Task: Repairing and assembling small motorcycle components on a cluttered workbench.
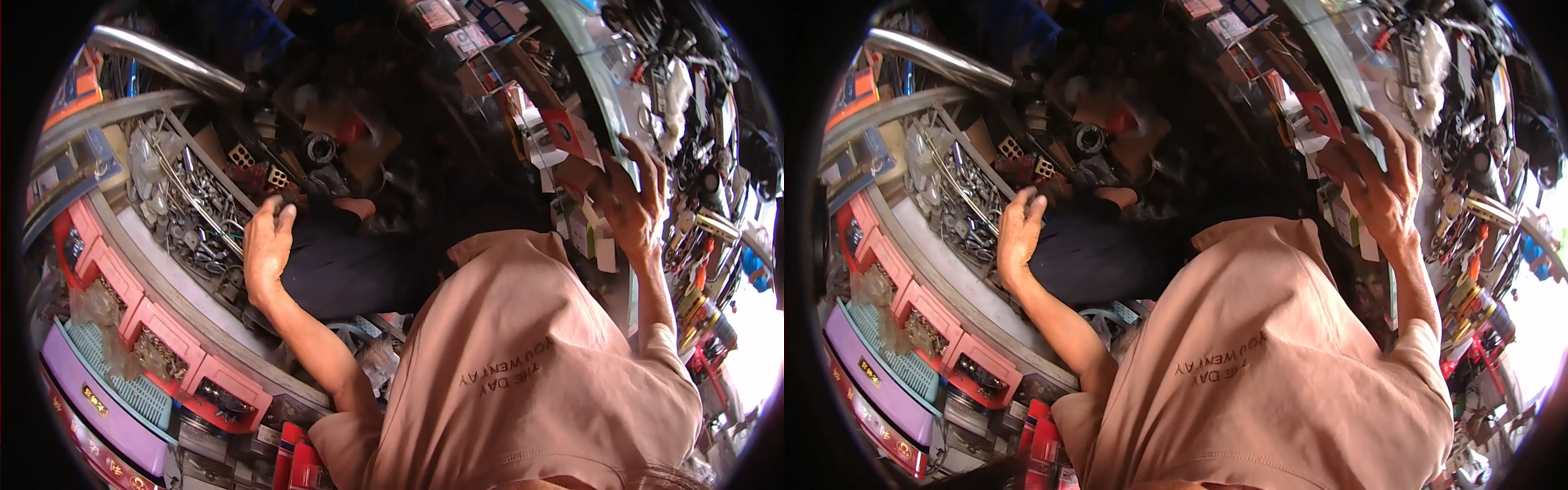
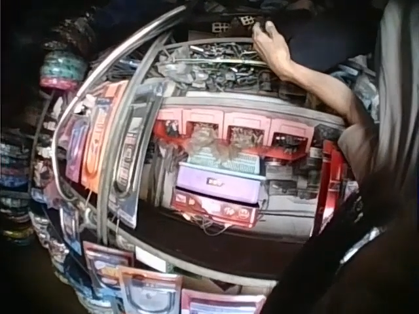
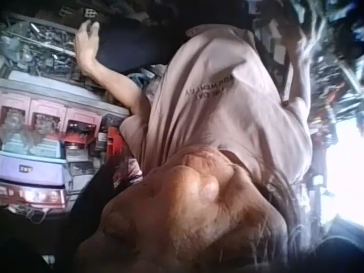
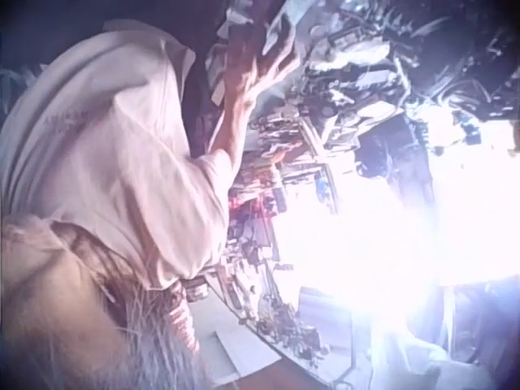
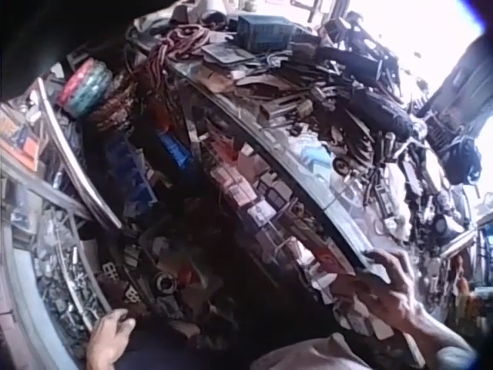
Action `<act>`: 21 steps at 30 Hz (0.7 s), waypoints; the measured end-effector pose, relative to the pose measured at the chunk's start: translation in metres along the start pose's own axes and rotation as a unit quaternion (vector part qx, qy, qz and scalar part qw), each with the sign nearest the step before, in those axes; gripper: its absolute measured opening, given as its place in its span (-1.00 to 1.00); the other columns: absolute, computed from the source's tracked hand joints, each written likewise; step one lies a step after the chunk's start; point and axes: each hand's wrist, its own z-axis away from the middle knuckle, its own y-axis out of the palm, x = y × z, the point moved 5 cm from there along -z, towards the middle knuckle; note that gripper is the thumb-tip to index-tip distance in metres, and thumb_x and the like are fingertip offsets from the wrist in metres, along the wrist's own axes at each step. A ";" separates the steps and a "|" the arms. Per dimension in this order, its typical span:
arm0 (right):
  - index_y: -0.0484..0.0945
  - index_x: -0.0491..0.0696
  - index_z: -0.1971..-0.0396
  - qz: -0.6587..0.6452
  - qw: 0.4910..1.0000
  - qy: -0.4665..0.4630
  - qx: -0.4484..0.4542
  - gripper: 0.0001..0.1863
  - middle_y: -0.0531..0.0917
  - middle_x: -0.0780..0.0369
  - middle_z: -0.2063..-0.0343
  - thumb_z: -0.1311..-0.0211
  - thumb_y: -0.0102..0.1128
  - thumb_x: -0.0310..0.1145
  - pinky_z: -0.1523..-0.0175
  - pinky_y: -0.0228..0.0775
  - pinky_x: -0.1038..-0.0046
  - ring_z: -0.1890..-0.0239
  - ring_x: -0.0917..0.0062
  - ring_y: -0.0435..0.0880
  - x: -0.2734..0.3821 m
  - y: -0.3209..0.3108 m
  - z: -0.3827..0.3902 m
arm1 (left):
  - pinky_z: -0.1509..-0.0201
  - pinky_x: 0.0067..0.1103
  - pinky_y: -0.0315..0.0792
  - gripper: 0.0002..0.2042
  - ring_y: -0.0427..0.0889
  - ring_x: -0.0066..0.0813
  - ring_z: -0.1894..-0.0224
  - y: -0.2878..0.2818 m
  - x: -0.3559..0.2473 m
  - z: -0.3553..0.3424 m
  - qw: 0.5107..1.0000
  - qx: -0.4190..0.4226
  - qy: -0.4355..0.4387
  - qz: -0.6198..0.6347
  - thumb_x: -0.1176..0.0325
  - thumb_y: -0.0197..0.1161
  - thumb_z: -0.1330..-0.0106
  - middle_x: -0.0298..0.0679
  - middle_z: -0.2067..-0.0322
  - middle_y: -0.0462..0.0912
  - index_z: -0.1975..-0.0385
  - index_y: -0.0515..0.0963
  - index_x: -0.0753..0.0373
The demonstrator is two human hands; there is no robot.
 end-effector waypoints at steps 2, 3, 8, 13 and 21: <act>0.65 -0.03 0.10 -0.002 1.000 -0.011 0.006 -0.59 0.50 0.15 -0.10 0.08 0.37 -0.48 -0.07 0.41 0.26 0.00 0.23 0.50 0.001 -0.003 -0.003 | 0.01 -0.42 0.49 -0.57 0.66 -0.20 0.10 -0.006 0.009 0.006 0.999 -0.037 -0.003 0.020 0.18 0.16 -0.37 0.07 0.06 0.62 -0.11 0.46 0.33; 0.65 -0.03 0.10 0.001 1.000 -0.018 0.018 -0.59 0.48 0.13 -0.11 0.07 0.32 -0.56 -0.07 0.41 0.26 -0.01 0.21 0.49 0.002 -0.006 -0.005 | 0.03 -0.41 0.49 -0.58 0.66 -0.21 0.12 -0.008 0.019 0.006 0.997 -0.076 0.025 -0.003 0.18 0.16 -0.37 0.06 0.07 0.62 -0.11 0.46 0.34; 0.65 -0.03 0.12 0.010 0.999 -0.028 0.026 -0.60 0.48 0.09 -0.07 0.04 0.27 -0.63 -0.09 0.39 0.22 -0.03 0.17 0.49 0.002 -0.001 -0.003 | -0.07 -0.30 0.42 -0.60 0.57 0.08 0.01 -0.009 0.018 0.015 0.997 -0.072 -0.040 0.010 0.20 0.13 -0.37 0.17 0.05 0.57 -0.02 0.49 0.43; 0.65 -0.03 0.12 -0.003 0.999 -0.025 0.029 -0.59 0.48 0.08 -0.07 0.06 0.27 -0.64 -0.09 0.38 0.21 -0.02 0.16 0.49 0.003 0.000 -0.007 | -0.09 -0.29 0.41 -0.60 0.57 0.08 0.01 -0.012 0.018 0.014 0.995 -0.096 -0.019 0.013 0.20 0.13 -0.36 0.17 0.05 0.57 0.00 0.50 0.42; 0.61 -0.18 0.25 -0.018 0.999 -0.028 0.020 -0.68 0.47 0.02 -0.08 0.14 0.25 -0.65 -0.03 0.40 0.15 0.01 0.11 0.49 0.002 -0.015 -0.014 | -0.15 -0.34 0.37 -0.65 0.55 -0.04 -0.02 -0.052 0.009 0.025 0.932 -0.360 0.026 0.038 0.23 0.20 -0.33 0.06 0.05 0.60 0.03 0.55 0.38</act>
